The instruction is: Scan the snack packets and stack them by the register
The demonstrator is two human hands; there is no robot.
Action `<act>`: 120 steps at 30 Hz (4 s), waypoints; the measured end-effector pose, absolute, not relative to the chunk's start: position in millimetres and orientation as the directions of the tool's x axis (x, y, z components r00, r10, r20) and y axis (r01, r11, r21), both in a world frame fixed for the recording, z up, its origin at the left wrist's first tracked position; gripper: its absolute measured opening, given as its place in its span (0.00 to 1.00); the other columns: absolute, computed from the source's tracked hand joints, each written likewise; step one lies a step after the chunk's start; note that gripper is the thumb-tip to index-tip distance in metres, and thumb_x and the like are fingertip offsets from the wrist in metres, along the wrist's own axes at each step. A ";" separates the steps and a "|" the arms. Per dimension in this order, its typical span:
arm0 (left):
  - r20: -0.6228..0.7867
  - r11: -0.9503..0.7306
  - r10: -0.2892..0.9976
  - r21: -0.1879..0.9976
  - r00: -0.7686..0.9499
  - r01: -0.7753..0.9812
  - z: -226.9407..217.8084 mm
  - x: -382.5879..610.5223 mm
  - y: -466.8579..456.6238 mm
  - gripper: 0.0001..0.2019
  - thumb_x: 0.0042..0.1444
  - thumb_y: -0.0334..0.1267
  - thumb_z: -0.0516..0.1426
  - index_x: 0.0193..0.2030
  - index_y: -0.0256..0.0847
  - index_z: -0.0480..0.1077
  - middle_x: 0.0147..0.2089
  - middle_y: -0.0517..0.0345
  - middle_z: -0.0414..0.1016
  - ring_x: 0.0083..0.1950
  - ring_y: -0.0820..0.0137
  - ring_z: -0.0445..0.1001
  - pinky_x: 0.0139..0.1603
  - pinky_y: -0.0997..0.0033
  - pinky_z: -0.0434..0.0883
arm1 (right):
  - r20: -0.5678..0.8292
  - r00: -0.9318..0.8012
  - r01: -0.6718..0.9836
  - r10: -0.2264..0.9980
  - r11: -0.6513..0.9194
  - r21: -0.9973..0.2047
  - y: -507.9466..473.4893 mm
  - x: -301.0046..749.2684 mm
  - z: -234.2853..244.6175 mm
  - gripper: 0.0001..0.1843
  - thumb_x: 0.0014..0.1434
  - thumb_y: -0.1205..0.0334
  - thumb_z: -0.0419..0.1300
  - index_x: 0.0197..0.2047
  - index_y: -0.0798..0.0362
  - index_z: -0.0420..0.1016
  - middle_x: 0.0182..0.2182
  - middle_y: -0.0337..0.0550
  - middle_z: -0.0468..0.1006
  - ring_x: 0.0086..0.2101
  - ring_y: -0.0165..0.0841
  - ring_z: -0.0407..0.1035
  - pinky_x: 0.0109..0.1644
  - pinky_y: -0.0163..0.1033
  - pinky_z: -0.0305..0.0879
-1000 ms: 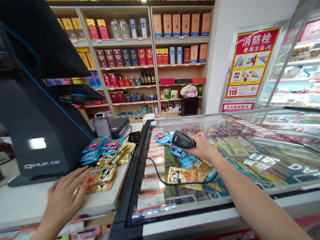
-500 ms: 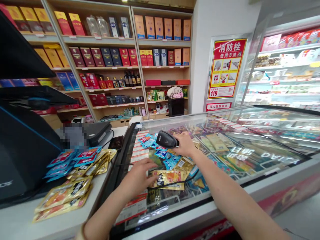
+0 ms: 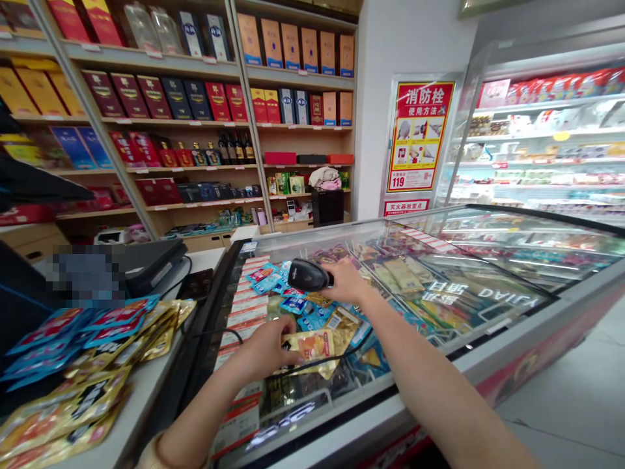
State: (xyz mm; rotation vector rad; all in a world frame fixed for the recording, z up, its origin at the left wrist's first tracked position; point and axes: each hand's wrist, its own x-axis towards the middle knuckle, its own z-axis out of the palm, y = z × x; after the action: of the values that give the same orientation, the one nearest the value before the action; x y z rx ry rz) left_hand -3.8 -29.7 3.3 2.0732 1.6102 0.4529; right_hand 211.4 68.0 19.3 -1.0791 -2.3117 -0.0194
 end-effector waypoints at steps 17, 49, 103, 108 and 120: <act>-0.197 0.119 0.980 0.711 -0.034 -0.693 33.0 -53.7 -29.5 0.08 0.56 0.34 0.50 0.28 0.36 0.64 0.25 0.62 0.59 0.18 0.81 0.50 0.17 0.80 0.54 | 0.612 -0.485 0.636 0.625 0.732 -0.244 63.6 202.2 16.8 0.13 0.48 0.53 0.63 0.35 0.51 0.74 0.31 0.40 0.80 0.34 0.35 0.71 0.44 0.39 0.51; -0.004 -0.088 0.960 0.945 -0.281 -0.314 34.6 -59.1 -45.7 0.15 0.48 0.46 0.62 0.39 0.37 0.75 0.38 0.52 0.78 0.35 0.70 0.73 0.31 0.74 0.69 | 0.632 -0.521 0.555 0.573 0.790 -0.260 51.7 189.8 14.6 0.11 0.47 0.56 0.63 0.35 0.51 0.73 0.32 0.41 0.80 0.35 0.36 0.70 0.45 0.40 0.51; 0.148 -0.033 0.989 0.032 0.028 0.999 -12.4 -53.3 51.4 0.25 0.62 0.44 0.48 0.63 0.38 0.65 0.64 0.44 0.68 0.69 0.55 0.59 0.66 0.52 0.56 | 0.593 -0.399 0.726 0.699 0.636 -0.261 71.6 210.1 -6.9 0.14 0.49 0.54 0.65 0.39 0.49 0.75 0.34 0.41 0.81 0.37 0.37 0.72 0.45 0.41 0.49; 0.194 0.056 0.979 0.047 -0.064 0.997 1.8 -53.9 39.1 0.21 0.55 0.49 0.54 0.51 0.41 0.73 0.52 0.44 0.76 0.54 0.56 0.74 0.55 0.58 0.67 | 0.595 -0.409 0.715 0.691 0.649 -0.262 69.7 210.4 -4.5 0.15 0.49 0.52 0.66 0.38 0.49 0.75 0.35 0.41 0.82 0.38 0.38 0.72 0.45 0.41 0.48; 0.170 0.243 0.931 0.372 -0.323 0.896 1.4 -69.4 42.1 0.24 0.45 0.47 0.60 0.48 0.39 0.70 0.47 0.43 0.78 0.49 0.53 0.76 0.48 0.58 0.69 | 0.609 -0.448 0.702 0.654 0.679 -0.214 61.1 204.0 -0.5 0.16 0.49 0.49 0.66 0.36 0.50 0.74 0.32 0.41 0.81 0.36 0.36 0.71 0.44 0.41 0.47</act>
State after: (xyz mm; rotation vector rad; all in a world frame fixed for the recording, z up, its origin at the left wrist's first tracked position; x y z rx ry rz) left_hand -69.4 42.1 1.4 1.7749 2.4075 0.6252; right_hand 204.0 61.1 -0.5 -1.0371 -2.2102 -0.0899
